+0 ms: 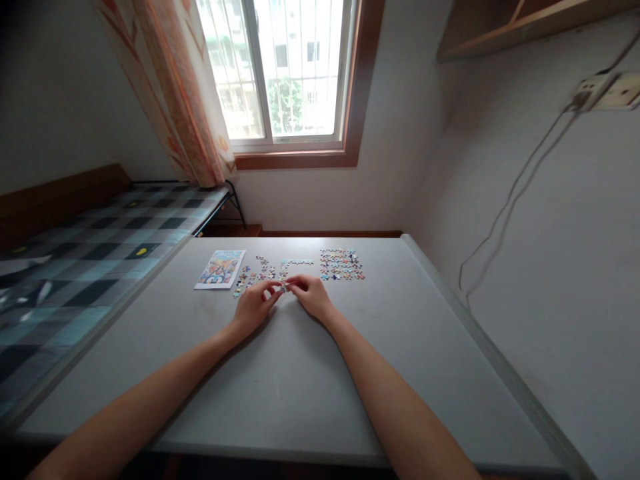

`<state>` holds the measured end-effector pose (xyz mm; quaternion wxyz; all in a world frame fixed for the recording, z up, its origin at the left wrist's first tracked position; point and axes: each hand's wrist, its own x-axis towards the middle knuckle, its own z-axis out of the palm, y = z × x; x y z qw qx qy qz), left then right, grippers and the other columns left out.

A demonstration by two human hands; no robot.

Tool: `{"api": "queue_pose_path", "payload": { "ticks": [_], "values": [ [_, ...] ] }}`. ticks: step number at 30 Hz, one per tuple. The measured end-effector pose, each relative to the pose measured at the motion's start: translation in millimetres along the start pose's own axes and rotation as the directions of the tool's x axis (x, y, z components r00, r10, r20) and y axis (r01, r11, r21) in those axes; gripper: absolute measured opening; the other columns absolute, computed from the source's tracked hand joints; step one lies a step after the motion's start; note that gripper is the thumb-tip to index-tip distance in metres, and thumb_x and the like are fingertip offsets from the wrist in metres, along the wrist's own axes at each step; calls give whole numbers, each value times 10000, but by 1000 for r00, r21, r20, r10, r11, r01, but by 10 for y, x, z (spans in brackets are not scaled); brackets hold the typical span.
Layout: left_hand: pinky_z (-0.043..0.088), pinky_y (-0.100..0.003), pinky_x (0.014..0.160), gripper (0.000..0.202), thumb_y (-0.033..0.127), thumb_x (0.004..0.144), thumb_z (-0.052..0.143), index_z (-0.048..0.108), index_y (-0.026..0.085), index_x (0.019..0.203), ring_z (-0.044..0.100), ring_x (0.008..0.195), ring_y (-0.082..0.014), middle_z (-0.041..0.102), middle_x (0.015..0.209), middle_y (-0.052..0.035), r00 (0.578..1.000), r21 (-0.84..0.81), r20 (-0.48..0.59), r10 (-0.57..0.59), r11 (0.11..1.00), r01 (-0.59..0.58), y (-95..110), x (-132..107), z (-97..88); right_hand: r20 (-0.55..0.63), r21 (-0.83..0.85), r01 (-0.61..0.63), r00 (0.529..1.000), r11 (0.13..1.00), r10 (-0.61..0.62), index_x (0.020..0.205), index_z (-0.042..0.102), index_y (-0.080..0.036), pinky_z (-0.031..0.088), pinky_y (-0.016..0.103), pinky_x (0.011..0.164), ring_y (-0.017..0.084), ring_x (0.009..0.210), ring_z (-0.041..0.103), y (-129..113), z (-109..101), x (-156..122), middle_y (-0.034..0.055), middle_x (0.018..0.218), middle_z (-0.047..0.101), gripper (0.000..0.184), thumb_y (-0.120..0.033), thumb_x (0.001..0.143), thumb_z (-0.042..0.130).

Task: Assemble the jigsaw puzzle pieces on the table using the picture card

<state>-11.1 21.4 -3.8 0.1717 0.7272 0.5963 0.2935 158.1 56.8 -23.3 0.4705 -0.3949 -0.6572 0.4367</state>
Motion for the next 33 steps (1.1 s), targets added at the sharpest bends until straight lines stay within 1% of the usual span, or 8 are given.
{"api": "queue_pose_path", "payload": {
  "ticks": [3, 7, 13, 25, 33],
  "values": [
    [429, -235, 674, 252, 344, 849, 504, 618, 257, 1056, 572, 652, -118, 674, 858, 19, 1000, 6, -22, 1, 1000, -1, -7, -1, 5, 8, -47, 9, 1000, 999, -9, 854, 689, -176, 477, 274, 669, 150, 702, 612, -17, -2, -9, 41, 790, 692, 175, -272, 735, 606],
    [429, -235, 673, 254, 348, 854, 499, 606, 251, 1062, 585, 680, -126, 674, 861, 12, 1000, 14, -27, -12, 1000, 12, -15, -6, 8, 26, -102, 17, 1000, 995, -15, 879, 681, -180, 443, 247, 588, 128, 631, 569, -45, 0, -21, 22, 740, 668, 195, -272, 713, 633],
    [409, -223, 633, 226, 351, 845, 516, 612, 254, 1027, 584, 664, -121, 670, 834, 20, 997, 2, -60, 42, 999, -42, -43, -2, 23, 28, -128, 26, 999, 991, -23, 863, 671, -179, 430, 235, 589, 118, 628, 560, -54, 10, -22, 8, 701, 645, 168, -241, 715, 622],
    [408, -221, 624, 249, 348, 833, 545, 620, 260, 1053, 578, 637, -118, 669, 805, 21, 996, -15, -76, 47, 999, -48, -75, 14, 52, 16, -135, 39, 999, 990, -37, 851, 662, -177, 430, 240, 596, 124, 640, 569, -19, 3, -15, 10, 704, 646, 148, -238, 721, 626],
    [406, -221, 629, 233, 349, 834, 542, 637, 257, 1026, 584, 651, -120, 672, 808, 18, 996, -11, -80, 47, 999, -48, -66, 12, 45, 25, -124, 33, 999, 992, -30, 876, 656, -173, 428, 242, 595, 125, 632, 564, -5, 6, -16, 17, 712, 646, 172, -245, 722, 628]
  ]
}}
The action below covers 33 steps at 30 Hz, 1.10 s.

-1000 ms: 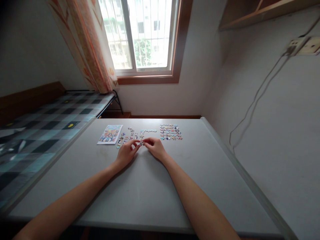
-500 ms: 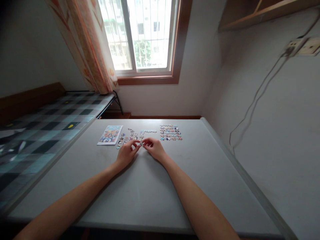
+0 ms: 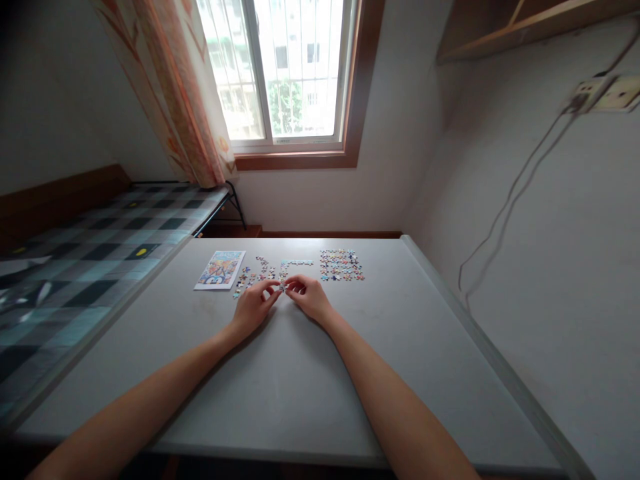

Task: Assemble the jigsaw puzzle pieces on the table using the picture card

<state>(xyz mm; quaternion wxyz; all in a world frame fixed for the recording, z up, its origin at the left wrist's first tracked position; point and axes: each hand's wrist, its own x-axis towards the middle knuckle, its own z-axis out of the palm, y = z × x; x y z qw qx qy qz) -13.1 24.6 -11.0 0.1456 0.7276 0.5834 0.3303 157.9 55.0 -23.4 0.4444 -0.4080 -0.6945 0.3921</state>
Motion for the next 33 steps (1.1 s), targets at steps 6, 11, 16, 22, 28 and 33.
{"api": "queue_pose_path", "payload": {
  "ticks": [6, 11, 16, 22, 28, 33],
  "values": [
    [404, -222, 621, 234, 358, 840, 534, 629, 263, 1031, 578, 622, -117, 671, 800, 25, 1000, -3, -10, 3, 1000, -3, 2, -7, -5, -9, 25, -13, 1000, 1000, 14, 893, 641, -174, 434, 246, 600, 127, 630, 566, -2, 3, -3, 15, 710, 644, 194, -247, 714, 636],
    [411, -224, 623, 236, 356, 836, 535, 633, 252, 1024, 578, 618, -114, 671, 800, 20, 1000, -3, -5, 3, 1000, -3, 4, -5, -2, -8, 16, -11, 1000, 1000, 12, 867, 639, -174, 441, 248, 609, 131, 645, 577, 19, 7, 1, 16, 711, 643, 169, -251, 717, 635],
    [408, -223, 625, 238, 355, 840, 531, 629, 259, 1035, 583, 638, -119, 674, 806, 20, 1000, 1, -2, -4, 1000, 4, 0, -4, 3, -4, 15, -5, 1000, 1000, 5, 866, 638, -174, 446, 249, 617, 132, 652, 579, 27, 6, 0, 13, 710, 638, 164, -250, 721, 632],
    [401, -219, 621, 233, 358, 838, 534, 626, 269, 1034, 579, 630, -117, 669, 796, 28, 1000, 4, -10, 7, 1000, -7, -6, -10, 7, 0, 16, -14, 1000, 1000, 14, 866, 634, -171, 439, 247, 613, 127, 644, 571, 10, 5, -9, 10, 705, 632, 165, -250, 721, 632],
    [405, -225, 632, 248, 360, 839, 526, 627, 261, 1043, 579, 642, -120, 670, 806, 20, 1000, 5, -5, -2, 1000, 2, 3, -4, 2, 1, 23, -13, 1000, 1000, 13, 865, 632, -169, 437, 246, 611, 128, 647, 570, 12, 9, -6, 11, 706, 630, 166, -251, 721, 633],
    [409, -233, 636, 260, 362, 841, 521, 619, 260, 1060, 588, 667, -132, 670, 806, 17, 1000, 8, 0, -5, 1000, 5, 9, -4, -4, 4, 17, -18, 1000, 1000, 18, 864, 629, -172, 448, 252, 624, 133, 660, 577, -1, 5, -6, 14, 713, 632, 165, -254, 721, 632]
  ]
}}
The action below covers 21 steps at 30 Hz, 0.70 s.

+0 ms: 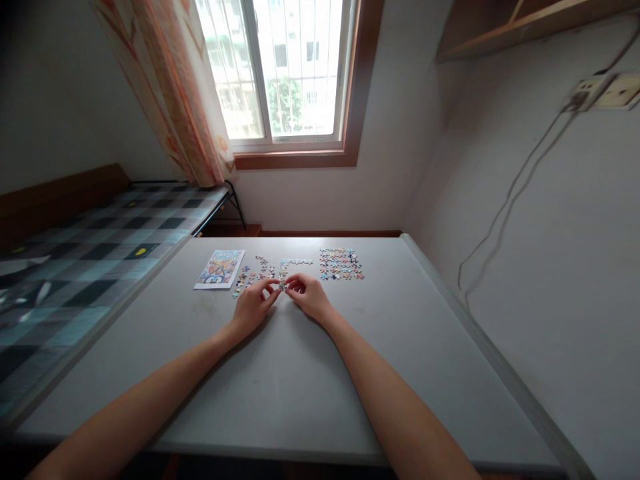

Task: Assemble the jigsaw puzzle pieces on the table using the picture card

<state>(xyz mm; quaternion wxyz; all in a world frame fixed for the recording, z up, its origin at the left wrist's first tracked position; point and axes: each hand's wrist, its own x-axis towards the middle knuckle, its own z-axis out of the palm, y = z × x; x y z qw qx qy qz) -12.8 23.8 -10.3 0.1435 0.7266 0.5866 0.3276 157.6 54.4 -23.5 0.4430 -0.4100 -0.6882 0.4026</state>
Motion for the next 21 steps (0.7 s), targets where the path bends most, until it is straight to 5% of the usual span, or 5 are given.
{"api": "queue_pose_path", "payload": {
  "ticks": [21],
  "values": [
    [410, -231, 630, 258, 362, 839, 523, 617, 257, 1055, 578, 628, -121, 673, 804, 18, 1000, 1, 7, -5, 1000, 5, 18, -2, -12, -5, -11, -6, 1000, 1000, 6, 864, 631, -170, 441, 248, 610, 131, 648, 580, 2, -4, 3, 14, 712, 640, 169, -252, 717, 631]
  ]
}}
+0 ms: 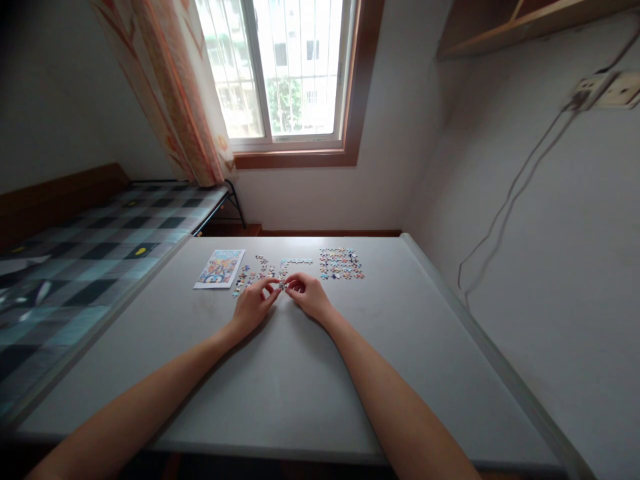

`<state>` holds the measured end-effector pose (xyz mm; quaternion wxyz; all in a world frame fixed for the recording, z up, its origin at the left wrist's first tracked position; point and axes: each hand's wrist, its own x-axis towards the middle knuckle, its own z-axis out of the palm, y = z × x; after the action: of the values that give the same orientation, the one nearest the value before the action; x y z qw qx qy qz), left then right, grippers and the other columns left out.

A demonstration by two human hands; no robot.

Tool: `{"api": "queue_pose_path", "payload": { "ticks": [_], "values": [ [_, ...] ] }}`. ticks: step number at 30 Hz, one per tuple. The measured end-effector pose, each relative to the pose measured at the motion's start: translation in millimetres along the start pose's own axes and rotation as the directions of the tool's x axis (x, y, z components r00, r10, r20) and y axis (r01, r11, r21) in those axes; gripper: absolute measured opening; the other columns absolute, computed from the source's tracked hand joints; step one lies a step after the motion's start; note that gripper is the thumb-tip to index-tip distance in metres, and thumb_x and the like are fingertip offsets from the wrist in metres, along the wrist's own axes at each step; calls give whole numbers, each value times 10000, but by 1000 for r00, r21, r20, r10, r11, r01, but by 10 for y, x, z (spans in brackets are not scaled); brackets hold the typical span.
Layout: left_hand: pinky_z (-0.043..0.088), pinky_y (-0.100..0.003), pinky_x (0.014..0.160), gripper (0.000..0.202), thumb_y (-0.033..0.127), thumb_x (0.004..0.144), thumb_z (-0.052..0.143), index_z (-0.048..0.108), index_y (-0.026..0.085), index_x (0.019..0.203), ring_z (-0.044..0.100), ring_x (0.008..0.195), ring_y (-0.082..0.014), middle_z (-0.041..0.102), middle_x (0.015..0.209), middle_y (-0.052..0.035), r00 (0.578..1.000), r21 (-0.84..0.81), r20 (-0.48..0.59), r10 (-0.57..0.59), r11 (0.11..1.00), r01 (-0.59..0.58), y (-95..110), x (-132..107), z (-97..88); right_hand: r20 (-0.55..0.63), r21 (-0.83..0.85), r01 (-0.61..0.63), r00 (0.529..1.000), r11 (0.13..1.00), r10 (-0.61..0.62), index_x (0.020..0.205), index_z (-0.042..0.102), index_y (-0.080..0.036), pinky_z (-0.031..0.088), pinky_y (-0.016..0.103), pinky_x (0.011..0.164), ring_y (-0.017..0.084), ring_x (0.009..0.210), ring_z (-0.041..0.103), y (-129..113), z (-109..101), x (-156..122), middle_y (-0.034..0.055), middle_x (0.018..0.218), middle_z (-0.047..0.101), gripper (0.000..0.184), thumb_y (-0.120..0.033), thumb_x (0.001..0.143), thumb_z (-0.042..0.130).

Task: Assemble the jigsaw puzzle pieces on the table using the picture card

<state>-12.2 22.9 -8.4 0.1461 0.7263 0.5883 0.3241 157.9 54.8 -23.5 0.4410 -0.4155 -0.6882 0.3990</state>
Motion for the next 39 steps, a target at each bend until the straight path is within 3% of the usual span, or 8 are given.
{"api": "queue_pose_path", "payload": {
  "ticks": [39],
  "values": [
    [401, -227, 616, 249, 393, 849, 509, 628, 259, 1022, 587, 633, -122, 669, 787, 20, 1000, 28, -21, 15, 1000, -14, -26, 1, 29, 13, -2, 0, 1000, 1000, 0, 890, 659, -160, 468, 271, 661, 143, 686, 581, 12, 1, -1, 32, 752, 652, 205, -298, 742, 626]
  ]
}}
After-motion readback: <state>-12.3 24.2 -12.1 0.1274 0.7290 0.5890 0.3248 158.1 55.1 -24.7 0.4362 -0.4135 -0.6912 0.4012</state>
